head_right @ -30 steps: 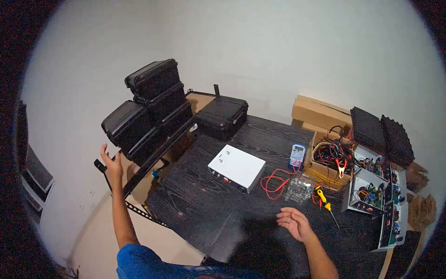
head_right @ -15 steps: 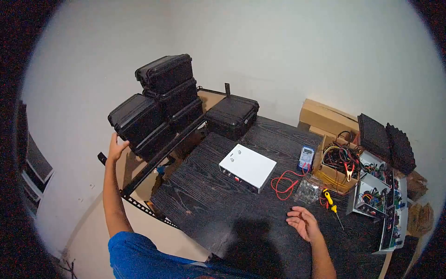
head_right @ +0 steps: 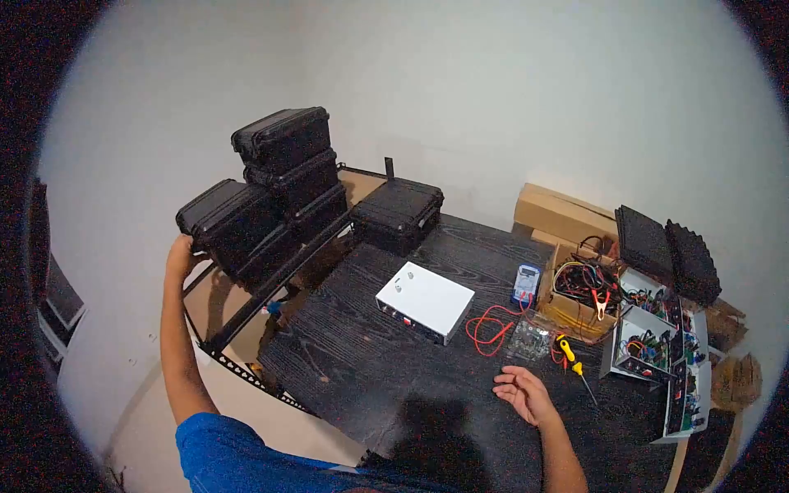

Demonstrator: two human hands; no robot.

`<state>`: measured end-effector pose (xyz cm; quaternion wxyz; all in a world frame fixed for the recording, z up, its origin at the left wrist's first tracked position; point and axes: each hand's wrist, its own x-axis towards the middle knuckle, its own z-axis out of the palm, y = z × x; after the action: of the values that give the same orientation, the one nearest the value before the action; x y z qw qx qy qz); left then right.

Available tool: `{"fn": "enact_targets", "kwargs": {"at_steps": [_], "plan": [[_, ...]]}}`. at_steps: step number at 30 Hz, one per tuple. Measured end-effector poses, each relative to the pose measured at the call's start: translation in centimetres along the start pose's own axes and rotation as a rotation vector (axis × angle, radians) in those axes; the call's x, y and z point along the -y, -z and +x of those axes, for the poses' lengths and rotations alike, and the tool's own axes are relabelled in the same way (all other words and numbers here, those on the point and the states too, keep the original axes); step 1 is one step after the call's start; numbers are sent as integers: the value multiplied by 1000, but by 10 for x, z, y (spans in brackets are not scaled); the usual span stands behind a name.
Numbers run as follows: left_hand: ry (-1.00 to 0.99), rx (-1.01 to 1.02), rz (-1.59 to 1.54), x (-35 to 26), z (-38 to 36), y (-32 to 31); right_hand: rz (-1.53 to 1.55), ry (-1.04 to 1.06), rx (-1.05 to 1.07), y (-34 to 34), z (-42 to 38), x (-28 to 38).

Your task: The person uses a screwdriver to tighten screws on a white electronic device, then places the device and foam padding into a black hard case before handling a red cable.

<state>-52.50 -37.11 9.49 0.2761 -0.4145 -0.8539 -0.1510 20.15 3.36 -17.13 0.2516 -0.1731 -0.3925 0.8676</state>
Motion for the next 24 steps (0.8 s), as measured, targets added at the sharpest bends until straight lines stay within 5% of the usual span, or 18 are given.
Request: {"fn": "enact_targets", "kwargs": {"at_steps": [5,11,24], "plan": [[-31,-49,222,-30,-12,36,-4,-1,18,2,0,-1],[-332,-145,395,-65,-60,64,5,-9,30,4,-1,-1],[-592,-115,146,-202,-166,20,-57,-3,24,6,-7,-3]]}}
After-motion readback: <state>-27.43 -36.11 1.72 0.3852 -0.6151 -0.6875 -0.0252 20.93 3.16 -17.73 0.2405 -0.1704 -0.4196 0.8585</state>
